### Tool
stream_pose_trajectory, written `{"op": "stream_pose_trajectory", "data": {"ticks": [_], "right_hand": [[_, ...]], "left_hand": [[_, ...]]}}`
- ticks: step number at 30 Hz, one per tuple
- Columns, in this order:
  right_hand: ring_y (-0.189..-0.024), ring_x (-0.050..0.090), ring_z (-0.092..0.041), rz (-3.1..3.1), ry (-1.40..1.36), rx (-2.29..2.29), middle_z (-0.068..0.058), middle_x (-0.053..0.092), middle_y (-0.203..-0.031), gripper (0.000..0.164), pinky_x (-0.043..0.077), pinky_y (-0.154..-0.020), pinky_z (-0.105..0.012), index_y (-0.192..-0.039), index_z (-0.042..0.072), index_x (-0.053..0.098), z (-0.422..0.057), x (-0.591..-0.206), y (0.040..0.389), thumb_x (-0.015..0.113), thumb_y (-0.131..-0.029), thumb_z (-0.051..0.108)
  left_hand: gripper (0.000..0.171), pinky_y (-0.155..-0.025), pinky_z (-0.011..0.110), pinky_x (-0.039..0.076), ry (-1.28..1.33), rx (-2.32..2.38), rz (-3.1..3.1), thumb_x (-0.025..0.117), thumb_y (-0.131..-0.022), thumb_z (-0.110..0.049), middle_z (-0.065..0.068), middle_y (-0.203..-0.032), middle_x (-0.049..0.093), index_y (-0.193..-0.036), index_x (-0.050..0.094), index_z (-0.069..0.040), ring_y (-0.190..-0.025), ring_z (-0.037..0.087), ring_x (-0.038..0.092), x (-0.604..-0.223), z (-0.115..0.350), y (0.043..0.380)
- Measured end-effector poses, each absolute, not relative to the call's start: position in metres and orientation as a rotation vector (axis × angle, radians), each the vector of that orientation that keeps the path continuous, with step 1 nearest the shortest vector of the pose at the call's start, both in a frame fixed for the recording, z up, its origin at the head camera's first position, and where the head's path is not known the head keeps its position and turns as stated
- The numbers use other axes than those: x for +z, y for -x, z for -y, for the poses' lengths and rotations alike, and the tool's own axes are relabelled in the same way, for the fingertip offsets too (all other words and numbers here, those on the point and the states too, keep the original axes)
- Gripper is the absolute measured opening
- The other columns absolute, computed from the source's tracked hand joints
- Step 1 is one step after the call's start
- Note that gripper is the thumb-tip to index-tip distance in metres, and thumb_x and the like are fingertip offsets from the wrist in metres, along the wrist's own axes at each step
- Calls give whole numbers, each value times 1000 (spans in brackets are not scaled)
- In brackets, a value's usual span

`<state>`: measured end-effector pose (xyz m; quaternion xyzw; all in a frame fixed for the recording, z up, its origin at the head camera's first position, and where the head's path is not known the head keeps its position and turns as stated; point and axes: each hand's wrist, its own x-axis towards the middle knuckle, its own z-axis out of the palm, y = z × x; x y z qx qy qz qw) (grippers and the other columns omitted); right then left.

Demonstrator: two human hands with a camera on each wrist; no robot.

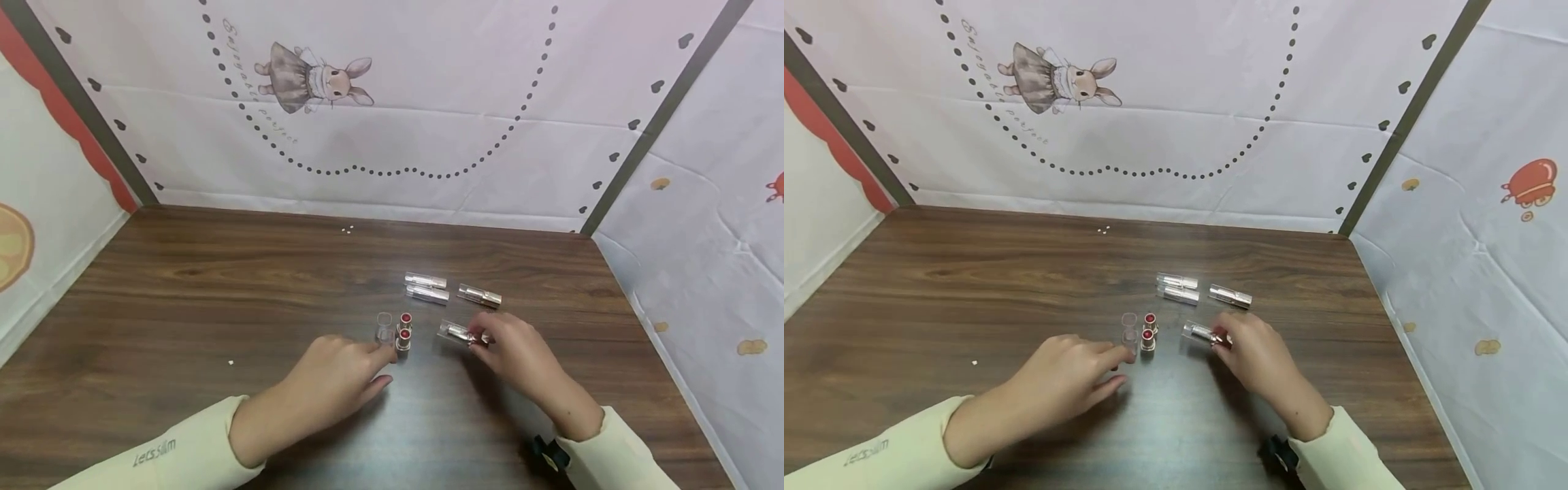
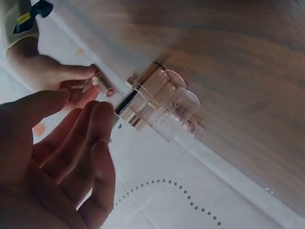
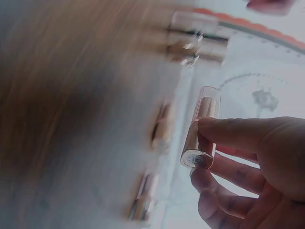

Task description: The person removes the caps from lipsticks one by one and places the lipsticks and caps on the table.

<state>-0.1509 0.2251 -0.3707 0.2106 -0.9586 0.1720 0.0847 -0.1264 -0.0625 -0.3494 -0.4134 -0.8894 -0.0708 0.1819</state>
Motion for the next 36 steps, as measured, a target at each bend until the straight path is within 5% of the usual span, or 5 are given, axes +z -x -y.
{"op": "stream_pose_trajectory", "data": {"ticks": [8, 18, 36], "right_hand": [[-82, 65, -11, 2787, -745, 512, 8, 71, -86, 22, 53, -71, -30, -92, 17, 70, -203, -357, 129, 84, -78, 10], [-81, 62, -8, 2738, -901, 553, 9, 72, -89, 24, 52, -70, -26, -94, 18, 70, -179, -348, 119, 86, -77, 13], [-77, 55, -4, 2725, -996, 572, 10, 70, -86, 23, 47, -65, -20, -94, 20, 70, -158, -349, 115, 85, -78, 18]], "left_hand": [[24, -41, 29, 42, 1129, -200, 2402, 80, -81, -34, -11, -71, 66, -95, 66, -19, -51, 9, 59, -347, 66, 128], [51, -39, 21, 33, 1055, -306, 2452, 82, -78, -45, -7, -81, 59, -115, 62, -18, -47, 3, 46, -359, 65, 124], [31, -40, 29, 41, 1108, -284, 2416, 80, -80, -44, -9, -77, 64, -95, 69, -20, -52, 9, 59, -359, 63, 128]]}}
